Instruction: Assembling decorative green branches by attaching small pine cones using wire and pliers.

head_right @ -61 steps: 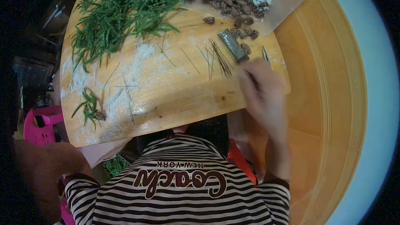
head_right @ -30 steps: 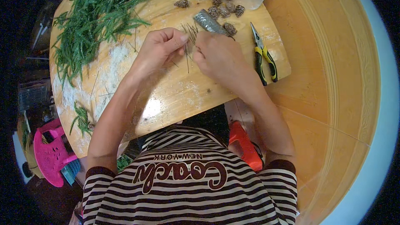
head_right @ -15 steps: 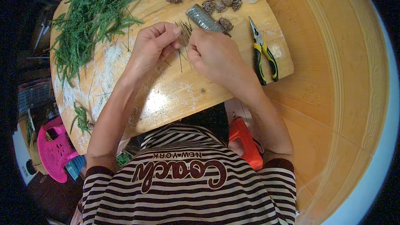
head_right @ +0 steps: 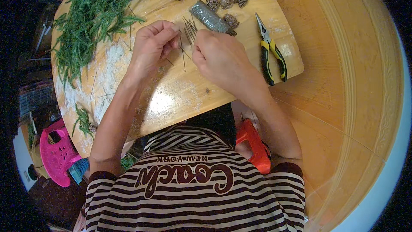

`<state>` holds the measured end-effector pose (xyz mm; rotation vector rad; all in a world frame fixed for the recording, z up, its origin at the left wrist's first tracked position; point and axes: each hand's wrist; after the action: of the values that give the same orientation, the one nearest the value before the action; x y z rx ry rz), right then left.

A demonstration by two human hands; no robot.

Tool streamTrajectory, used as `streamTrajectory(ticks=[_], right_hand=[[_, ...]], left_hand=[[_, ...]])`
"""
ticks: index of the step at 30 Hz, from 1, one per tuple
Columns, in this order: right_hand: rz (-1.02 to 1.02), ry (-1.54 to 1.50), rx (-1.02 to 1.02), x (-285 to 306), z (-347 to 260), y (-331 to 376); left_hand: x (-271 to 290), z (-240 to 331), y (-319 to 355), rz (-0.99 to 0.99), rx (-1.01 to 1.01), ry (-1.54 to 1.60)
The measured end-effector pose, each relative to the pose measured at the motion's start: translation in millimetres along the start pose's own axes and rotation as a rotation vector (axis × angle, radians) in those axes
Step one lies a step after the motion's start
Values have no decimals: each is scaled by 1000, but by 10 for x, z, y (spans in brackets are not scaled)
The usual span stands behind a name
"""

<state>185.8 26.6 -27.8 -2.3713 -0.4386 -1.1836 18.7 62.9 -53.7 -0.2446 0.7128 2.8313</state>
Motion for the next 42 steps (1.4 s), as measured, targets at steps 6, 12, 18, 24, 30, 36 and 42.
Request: streamTrajectory(ticks=[6,12,18,24,30,36,42], right_hand=[[81,-84,66,8,77,62],[101,-116,109,12,56,-65],[29,-137,104,123,-35,-90],[49,-341,-126,216,-117,-65],[187,-336,-57,116,6,-40],[186,-379,-116,150,106,-18],[211,-416,-130,126,82,27]], left_hand=[[86,-63,-6,-46,11,55],[75,13,3,-114,-106,118],[144,284,-29,-49,-144,116],[235,578,-471,292,-608,-566],[310,653,-976,326,-900,-1206],[268,621,-1065,194,-829,-1384],[337,481,-655,126,-722,-991]])
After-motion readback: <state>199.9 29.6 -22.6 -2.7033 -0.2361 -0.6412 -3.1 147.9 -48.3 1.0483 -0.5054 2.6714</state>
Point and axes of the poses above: each hand's wrist, its own y-axis away from the middle knuckle, its own x-axis out of the back of the hand, z = x × y, and after that the axes turned 13 degrees about x, right-handed
